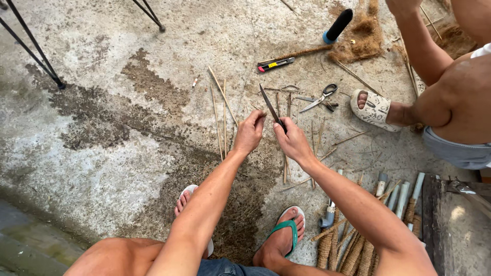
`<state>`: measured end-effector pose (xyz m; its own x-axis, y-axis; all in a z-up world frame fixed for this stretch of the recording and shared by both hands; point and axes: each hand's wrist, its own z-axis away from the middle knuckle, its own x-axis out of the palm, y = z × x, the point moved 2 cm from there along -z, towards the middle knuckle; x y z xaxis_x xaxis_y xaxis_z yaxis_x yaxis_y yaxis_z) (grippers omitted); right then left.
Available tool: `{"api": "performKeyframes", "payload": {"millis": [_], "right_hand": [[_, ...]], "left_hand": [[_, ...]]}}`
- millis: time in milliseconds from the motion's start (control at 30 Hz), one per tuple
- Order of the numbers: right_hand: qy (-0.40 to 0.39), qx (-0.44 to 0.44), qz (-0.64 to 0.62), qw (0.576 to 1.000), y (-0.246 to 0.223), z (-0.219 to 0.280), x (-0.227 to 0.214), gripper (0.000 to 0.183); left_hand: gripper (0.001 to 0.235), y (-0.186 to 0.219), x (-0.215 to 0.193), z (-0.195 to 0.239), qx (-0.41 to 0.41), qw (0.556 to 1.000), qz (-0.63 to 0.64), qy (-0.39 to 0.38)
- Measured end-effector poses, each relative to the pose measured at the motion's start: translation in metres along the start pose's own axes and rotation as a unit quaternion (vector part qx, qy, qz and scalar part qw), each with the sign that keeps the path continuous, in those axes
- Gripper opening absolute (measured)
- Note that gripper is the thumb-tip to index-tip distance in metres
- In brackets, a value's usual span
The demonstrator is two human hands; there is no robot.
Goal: The person sits on a concrete floor and uses a knife to sharpen the ends of thin wooden sticks. They hold each stick with one hand and scrape the blade along the wood to create a point, occasionally inspecting the result. A second person is visible nearby, also working with similar materials.
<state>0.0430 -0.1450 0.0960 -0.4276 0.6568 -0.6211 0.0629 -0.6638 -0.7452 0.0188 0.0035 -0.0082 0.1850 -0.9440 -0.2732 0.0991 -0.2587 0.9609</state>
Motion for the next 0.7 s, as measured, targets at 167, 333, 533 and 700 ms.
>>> {"api": "performKeyframes", "payload": {"millis": [167,333,533,700], "right_hand": [[0.023,-0.012,-0.007,1.000,0.001,-0.008,0.004,0.025],[-0.025,0.034,0.000,0.999,-0.006,-0.012,0.012,0.022],[-0.024,-0.012,0.032,0.999,-0.014,-0.014,0.017,0.027],[-0.057,0.050,0.027,0.997,-0.019,-0.015,0.018,0.025]], "left_hand": [[0.015,0.013,-0.007,0.005,-0.018,1.000,0.000,0.008],[0.014,0.027,-0.013,0.007,-0.071,0.997,-0.004,-0.006],[0.011,0.023,-0.010,0.009,0.006,0.999,0.011,0.036],[0.013,0.021,-0.007,0.010,-0.056,0.998,0.013,-0.001]]}}
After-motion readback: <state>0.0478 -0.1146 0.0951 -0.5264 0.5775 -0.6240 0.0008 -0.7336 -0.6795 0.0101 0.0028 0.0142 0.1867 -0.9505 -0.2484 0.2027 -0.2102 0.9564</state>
